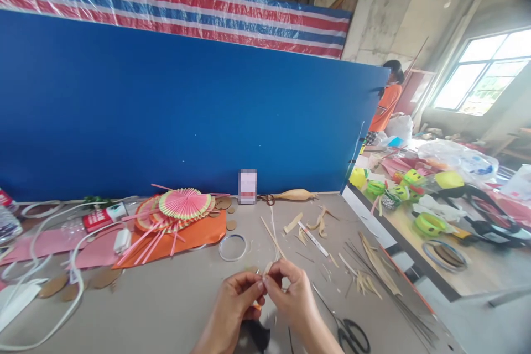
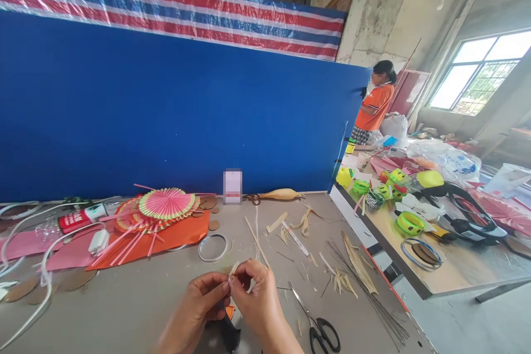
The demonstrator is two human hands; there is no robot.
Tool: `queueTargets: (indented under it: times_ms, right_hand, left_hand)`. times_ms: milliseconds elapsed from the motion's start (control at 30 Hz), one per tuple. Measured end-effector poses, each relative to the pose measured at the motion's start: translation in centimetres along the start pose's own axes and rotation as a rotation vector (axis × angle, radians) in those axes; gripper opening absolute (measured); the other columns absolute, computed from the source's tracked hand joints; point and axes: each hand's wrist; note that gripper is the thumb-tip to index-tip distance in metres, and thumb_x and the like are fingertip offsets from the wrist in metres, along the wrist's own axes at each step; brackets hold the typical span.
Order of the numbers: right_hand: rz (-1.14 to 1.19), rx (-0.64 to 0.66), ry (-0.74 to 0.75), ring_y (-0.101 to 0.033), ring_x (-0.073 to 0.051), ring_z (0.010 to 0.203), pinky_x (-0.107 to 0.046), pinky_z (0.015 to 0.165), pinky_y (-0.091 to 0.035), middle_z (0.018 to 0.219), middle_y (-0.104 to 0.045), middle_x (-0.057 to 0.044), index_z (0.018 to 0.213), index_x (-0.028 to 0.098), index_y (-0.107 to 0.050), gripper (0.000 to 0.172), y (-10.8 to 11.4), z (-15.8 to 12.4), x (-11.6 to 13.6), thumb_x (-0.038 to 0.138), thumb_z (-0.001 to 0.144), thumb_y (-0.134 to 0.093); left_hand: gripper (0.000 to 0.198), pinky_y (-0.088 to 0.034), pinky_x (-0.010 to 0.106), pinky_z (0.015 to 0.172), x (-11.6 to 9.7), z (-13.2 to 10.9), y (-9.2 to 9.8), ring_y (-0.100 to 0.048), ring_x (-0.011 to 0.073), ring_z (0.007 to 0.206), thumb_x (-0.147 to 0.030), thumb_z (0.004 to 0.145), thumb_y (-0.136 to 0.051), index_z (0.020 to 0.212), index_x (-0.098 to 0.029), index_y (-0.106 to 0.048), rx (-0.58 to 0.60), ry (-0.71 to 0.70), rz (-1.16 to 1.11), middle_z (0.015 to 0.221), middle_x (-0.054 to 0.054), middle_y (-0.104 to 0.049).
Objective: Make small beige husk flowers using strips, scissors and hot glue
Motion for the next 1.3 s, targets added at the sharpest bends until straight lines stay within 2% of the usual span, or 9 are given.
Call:
queueTargets:
  times_ms: [267, 400, 533, 633, 800, 933, 1100, 1300]
  right_hand:
    - [0.092, 0.056, -0.043, -0.046, -0.009, 0.050, -0.019, 0.051, -0.038, 0.050, -0.052, 0.003, 0.055, 0.016, -0.051, 0.014, 0.0, 0.1, 0.5, 0.015, 0.069, -0.048]
    - [0.073, 0.070, -0.079, -0.047, -0.010, 0.053, -0.020, 0.052, -0.039, 0.056, -0.054, 0.002, 0.071, 0.016, -0.057, 0.008, 0.1, -0.2, 0.5, 0.018, 0.070, -0.050]
    - [-0.110, 0.129, -0.137, -0.048, -0.011, 0.055, -0.022, 0.054, -0.039, 0.062, -0.054, 0.003, 0.083, 0.018, -0.055, 0.014, 0.2, -1.2, -0.3, 0.024, 0.072, -0.053]
    - [-0.333, 0.214, -0.103, -0.052, -0.015, 0.067, -0.026, 0.062, -0.040, 0.074, -0.057, 0.000, 0.088, 0.019, -0.053, 0.021, -0.3, -2.3, -1.2, 0.027, 0.069, -0.058]
    - [-0.631, 0.344, -0.046, -0.055, -0.023, 0.086, -0.033, 0.076, -0.041, 0.090, -0.059, -0.009, 0.097, 0.014, -0.052, 0.039, -2.7, -3.8, -2.6, 0.030, 0.064, -0.064]
    - [-0.821, 0.394, -0.078, -0.055, -0.027, 0.091, -0.036, 0.076, -0.042, 0.095, -0.059, -0.014, 0.109, 0.011, -0.048, 0.047, -4.2, -4.1, -3.2, 0.027, 0.067, -0.063]
    - [-0.898, 0.449, -0.171, -0.058, -0.027, 0.084, -0.034, 0.069, -0.042, 0.089, -0.062, -0.012, 0.104, 0.014, -0.049, 0.037, -4.2, -4.1, -3.3, 0.022, 0.069, -0.058]
    - [-0.833, 0.406, -0.145, -0.059, -0.024, 0.081, -0.030, 0.066, -0.041, 0.093, -0.061, -0.011, 0.104, 0.013, -0.050, 0.036, -3.2, -4.5, -3.5, 0.012, 0.069, -0.045]
  left_hand:
    - [0.025, -0.037, 0.018, 0.047, 0.2, -0.2, 0.0, -0.046, 0.0099, 0.056, -0.037, 0.057, -0.072, 0.061, -0.014, -0.064, -0.005, -0.026, -0.007, 0.058, 0.000, -0.053]
    - [0.025, -0.039, 0.018, 0.044, -0.1, -0.1, 0.6, -0.049, 0.0100, 0.057, -0.034, 0.056, -0.073, 0.065, -0.013, -0.065, -0.043, -0.033, -0.086, 0.062, 0.001, -0.056]
    - [0.027, -0.041, 0.016, 0.041, -0.9, 0.1, 2.4, -0.052, 0.0097, 0.056, -0.030, 0.050, -0.076, 0.067, -0.012, -0.064, -0.193, -0.047, -0.164, 0.063, 0.002, -0.059]
    - [0.028, -0.044, 0.016, 0.042, -1.1, 0.3, 4.1, -0.054, 0.0086, 0.055, -0.030, 0.051, -0.077, 0.069, -0.012, -0.065, -0.250, -0.065, -0.188, 0.066, 0.002, -0.061]
    - [0.027, -0.045, 0.014, 0.042, -0.8, 0.3, 5.5, -0.056, 0.0079, 0.057, -0.029, 0.053, -0.076, 0.071, -0.012, -0.064, -0.280, -0.084, -0.216, 0.069, 0.002, -0.063]
    - [0.027, -0.045, 0.015, 0.042, -0.7, 0.1, 5.8, -0.057, 0.0085, 0.057, -0.029, 0.054, -0.076, 0.072, -0.012, -0.065, -0.275, -0.074, -0.211, 0.068, 0.003, -0.064]
    - [0.028, -0.046, 0.016, 0.043, -0.3, 0.2, 6.2, -0.058, 0.0085, 0.054, -0.029, 0.053, -0.076, 0.073, -0.013, -0.064, -0.287, -0.058, -0.208, 0.067, 0.003, -0.065]
    - [0.027, -0.047, 0.017, 0.048, 1.3, 1.1, 6.9, -0.061, 0.0096, 0.059, -0.030, 0.056, -0.075, 0.074, -0.013, -0.064, -0.289, -0.042, -0.167, 0.072, 0.004, -0.067]
Point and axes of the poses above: each hand's wrist, its own z-axis towards the middle knuckle, its own y-axis out of the back of the hand, x = y × z
